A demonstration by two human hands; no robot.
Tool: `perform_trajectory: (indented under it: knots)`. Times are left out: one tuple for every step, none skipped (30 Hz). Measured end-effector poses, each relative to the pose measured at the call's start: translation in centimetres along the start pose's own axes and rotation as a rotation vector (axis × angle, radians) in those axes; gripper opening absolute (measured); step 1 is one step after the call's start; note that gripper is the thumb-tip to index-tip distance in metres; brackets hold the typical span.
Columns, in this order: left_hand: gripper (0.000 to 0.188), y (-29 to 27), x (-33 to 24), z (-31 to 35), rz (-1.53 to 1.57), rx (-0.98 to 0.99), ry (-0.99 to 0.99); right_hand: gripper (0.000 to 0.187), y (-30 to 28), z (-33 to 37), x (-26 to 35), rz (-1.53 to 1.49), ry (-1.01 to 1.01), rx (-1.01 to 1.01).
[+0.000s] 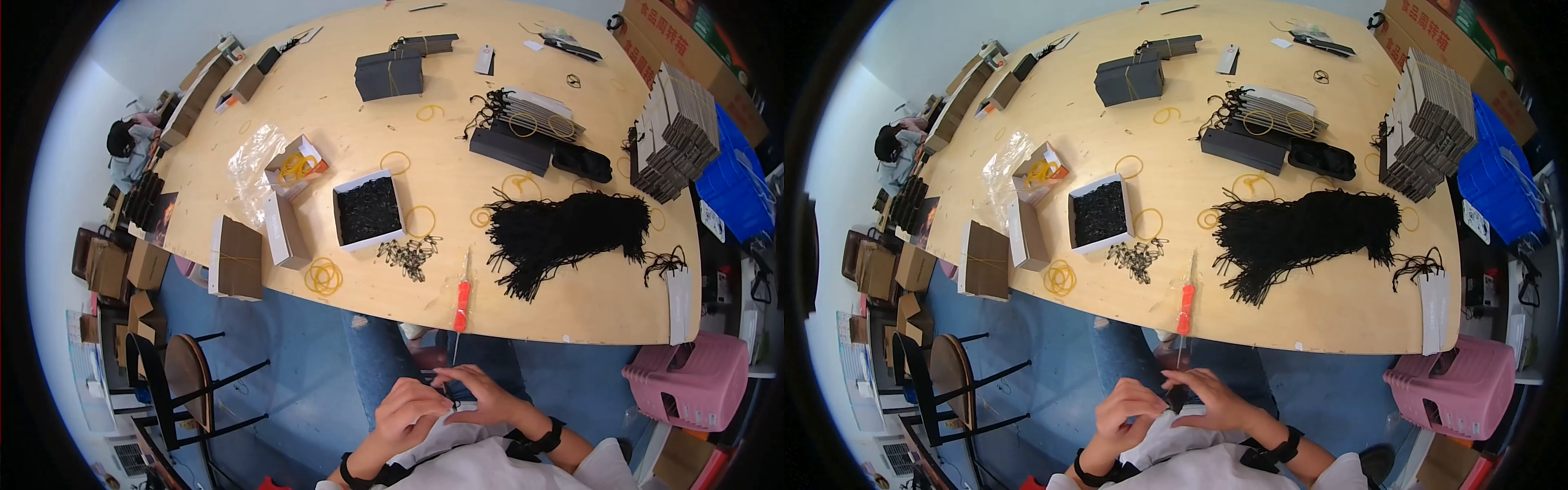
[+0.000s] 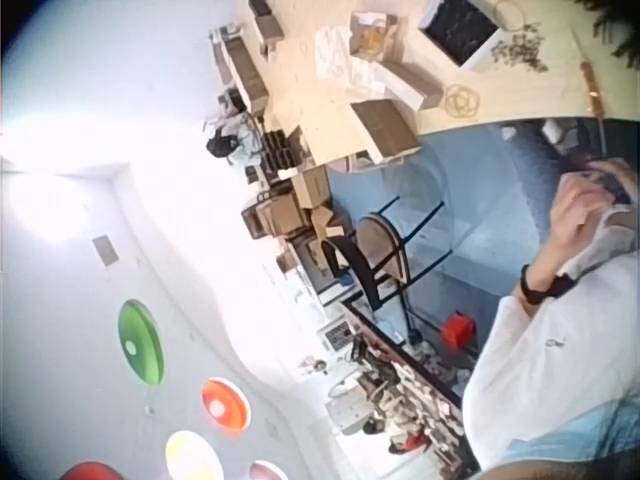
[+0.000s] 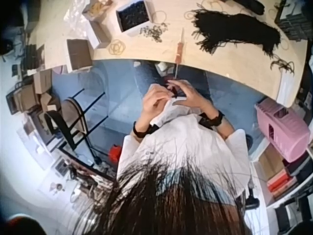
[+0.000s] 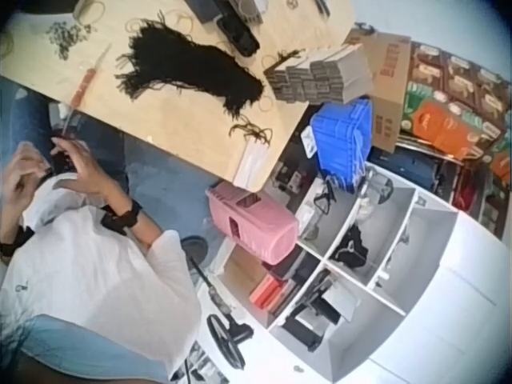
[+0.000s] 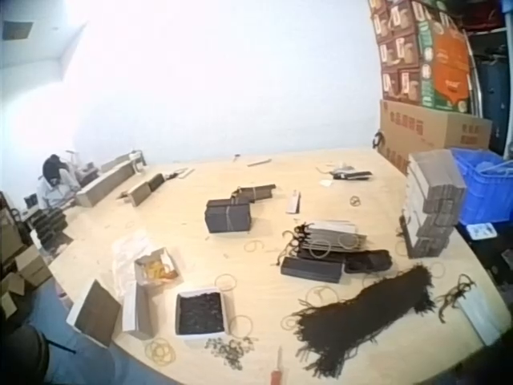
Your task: The recorder is assembling decorative items by attaching black tassels and metal fasteners to small white card components.
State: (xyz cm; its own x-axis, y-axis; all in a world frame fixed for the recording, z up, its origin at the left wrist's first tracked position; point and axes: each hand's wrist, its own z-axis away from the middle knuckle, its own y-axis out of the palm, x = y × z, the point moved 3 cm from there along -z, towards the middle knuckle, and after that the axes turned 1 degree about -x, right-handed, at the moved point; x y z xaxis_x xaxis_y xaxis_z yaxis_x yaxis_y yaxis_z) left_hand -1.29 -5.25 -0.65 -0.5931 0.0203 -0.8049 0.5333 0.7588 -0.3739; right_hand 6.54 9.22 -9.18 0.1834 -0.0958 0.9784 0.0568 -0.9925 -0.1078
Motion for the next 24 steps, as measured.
perform_trajectory:
  knots:
    - [0.021,-0.1,0.1,0.0,0.054,-0.022,-0.040,0.062,0.4,0.1,-0.4,0.008,0.052,0.019]
    - [0.019,-0.1,0.2,0.0,0.108,-0.044,-0.079,0.055,0.6,0.2,-0.8,0.016,0.103,0.038]
    - [0.019,-0.1,0.2,0.0,0.109,-0.043,-0.077,0.055,0.7,0.2,-1.4,0.017,0.103,0.036]
    - [0.016,-0.3,0.4,0.0,0.137,-0.077,-0.112,0.045,0.9,0.3,-2.1,0.036,0.053,0.049]
    - [0.012,-0.4,0.5,0.0,0.166,-0.110,-0.147,0.036,0.9,0.3,-2.2,0.054,0.004,0.062]
    - [0.012,-0.6,0.6,0.0,0.164,-0.112,-0.147,0.036,0.8,0.4,-2.0,0.053,0.003,0.064]
    - [0.011,-1.1,0.8,0.0,0.165,-0.210,-0.187,0.029,0.8,0.6,-2.0,-0.069,0.160,0.096]
    - [0.011,-1.5,1.0,-0.1,0.167,-0.308,-0.226,0.022,0.9,0.8,-2.2,-0.191,0.317,0.128]
    - [0.007,-1.7,1.2,-0.1,0.201,-0.388,-0.274,0.022,0.8,0.9,-2.3,-0.191,0.317,0.130]
    - [0.007,-1.9,1.4,-0.2,0.201,-0.390,-0.274,0.019,0.8,1.2,-2.7,-0.197,0.341,0.125]
    - [0.007,-2.2,1.8,-0.1,0.202,-0.395,-0.326,0.017,0.6,1.4,-2.8,-0.201,0.367,0.118]
    - [0.007,-2.3,2.2,-0.1,0.204,-0.399,-0.379,0.017,0.2,1.6,-2.6,-0.199,0.369,0.117]
    - [0.004,-2.2,2.5,0.0,0.257,-0.411,-0.432,0.016,-0.2,1.6,-2.3,-0.233,0.441,0.100]
    - [0.004,-2.2,2.9,0.0,0.261,-0.411,-0.431,0.017,-0.7,1.7,-2.2,-0.268,0.513,0.081]
    - [0.005,-2.2,3.6,0.2,0.274,-0.371,-0.497,0.017,-1.1,2.0,-2.4,-0.267,0.513,0.081]
    - [0.005,-2.2,4.3,0.4,0.288,-0.330,-0.562,0.019,-1.5,2.3,-2.6,-0.295,0.474,0.156]
    - [0.005,-2.1,4.6,0.3,0.289,-0.329,-0.562,0.021,-1.7,2.6,-2.6,-0.321,0.435,0.231]
    - [0.006,-1.7,5.0,0.2,0.368,-0.242,-0.625,0.021,-2.0,2.8,-2.6,-0.322,0.435,0.234]
    - [0.007,-1.2,5.3,0.3,0.446,-0.153,-0.687,0.022,-2.2,3.1,-2.7,-0.363,0.513,0.252]
    - [0.007,-1.0,5.8,1.0,0.446,-0.156,-0.688,0.022,-2.3,3.4,-2.7,-0.405,0.592,0.270]
    - [0.008,-0.2,6.3,1.9,0.573,-0.068,-0.818,0.022,-2.4,3.4,-2.5,-0.404,0.592,0.272]
    - [0.009,0.6,6.5,2.8,0.699,0.023,-0.947,0.021,-2.6,3.4,-2.4,-0.298,0.589,0.252]
    - [0.010,1.0,6.6,3.2,0.839,0.002,-0.981,0.020,-2.8,3.3,-2.4,-0.193,0.585,0.232]
    - [0.010,1.0,6.7,3.2,0.841,0.003,-0.982,0.020,-2.9,3.5,-2.4,-0.192,0.587,0.231]
